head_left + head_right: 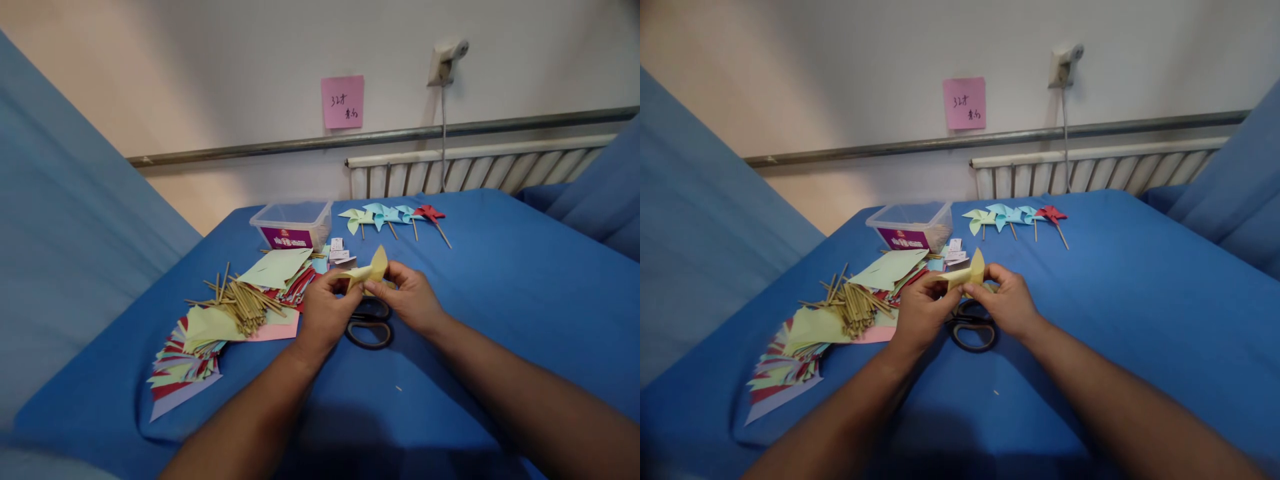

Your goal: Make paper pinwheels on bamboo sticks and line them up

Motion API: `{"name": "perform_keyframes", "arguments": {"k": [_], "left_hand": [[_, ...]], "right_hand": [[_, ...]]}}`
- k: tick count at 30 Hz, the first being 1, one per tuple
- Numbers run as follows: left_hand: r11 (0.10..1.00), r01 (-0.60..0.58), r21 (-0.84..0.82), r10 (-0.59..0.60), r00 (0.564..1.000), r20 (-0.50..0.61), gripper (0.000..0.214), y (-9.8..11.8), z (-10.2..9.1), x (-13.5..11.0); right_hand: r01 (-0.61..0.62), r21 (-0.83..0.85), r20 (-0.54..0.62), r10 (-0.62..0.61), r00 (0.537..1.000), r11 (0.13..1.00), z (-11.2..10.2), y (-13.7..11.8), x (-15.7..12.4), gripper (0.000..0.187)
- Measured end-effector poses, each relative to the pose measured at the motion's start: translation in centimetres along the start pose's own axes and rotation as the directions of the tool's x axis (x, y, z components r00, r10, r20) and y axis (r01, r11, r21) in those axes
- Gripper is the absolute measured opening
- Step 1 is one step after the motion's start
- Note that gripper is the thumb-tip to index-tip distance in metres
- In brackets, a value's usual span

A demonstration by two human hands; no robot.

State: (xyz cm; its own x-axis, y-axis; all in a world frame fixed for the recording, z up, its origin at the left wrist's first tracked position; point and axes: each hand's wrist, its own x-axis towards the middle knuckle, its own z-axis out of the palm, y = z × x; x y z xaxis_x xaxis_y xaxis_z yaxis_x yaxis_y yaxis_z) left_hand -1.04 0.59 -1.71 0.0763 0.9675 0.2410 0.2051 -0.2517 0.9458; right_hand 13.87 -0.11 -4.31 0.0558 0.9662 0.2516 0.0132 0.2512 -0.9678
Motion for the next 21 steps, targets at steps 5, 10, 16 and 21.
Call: {"name": "perform_keyframes", "arguments": {"k": [5,10,16,21], "left_hand": [[1.0,0.024,-0.006,-0.025,0.999,-0.021,0.01,0.75,0.2,-0.25],[0.999,0.046,-0.002,-0.046,0.999,-0.017,0.009,0.98,0.26,-0.29],[0.995,0.074,-0.071,-0.073,0.997,0.013,0.014,0.58,0.2,-0.16],[0.989,0.114,-0.093,-0.112,0.993,0.029,0.015,0.56,0.11,-0.23]], "right_hand": [[0.022,-0.064,-0.033,-0.024,0.999,0.998,0.16,-0.22,-0.31,0.021],[-0.003,-0.054,-0.072,-0.001,0.997,0.999,0.39,-0.34,-0.53,0.021],[-0.02,-0.021,-0.072,0.019,0.997,1.0,0.36,-0.18,-0.51,0.022],[-0.034,0.026,-0.027,0.035,0.999,0.999,0.21,-0.11,-0.43,0.026]]}}
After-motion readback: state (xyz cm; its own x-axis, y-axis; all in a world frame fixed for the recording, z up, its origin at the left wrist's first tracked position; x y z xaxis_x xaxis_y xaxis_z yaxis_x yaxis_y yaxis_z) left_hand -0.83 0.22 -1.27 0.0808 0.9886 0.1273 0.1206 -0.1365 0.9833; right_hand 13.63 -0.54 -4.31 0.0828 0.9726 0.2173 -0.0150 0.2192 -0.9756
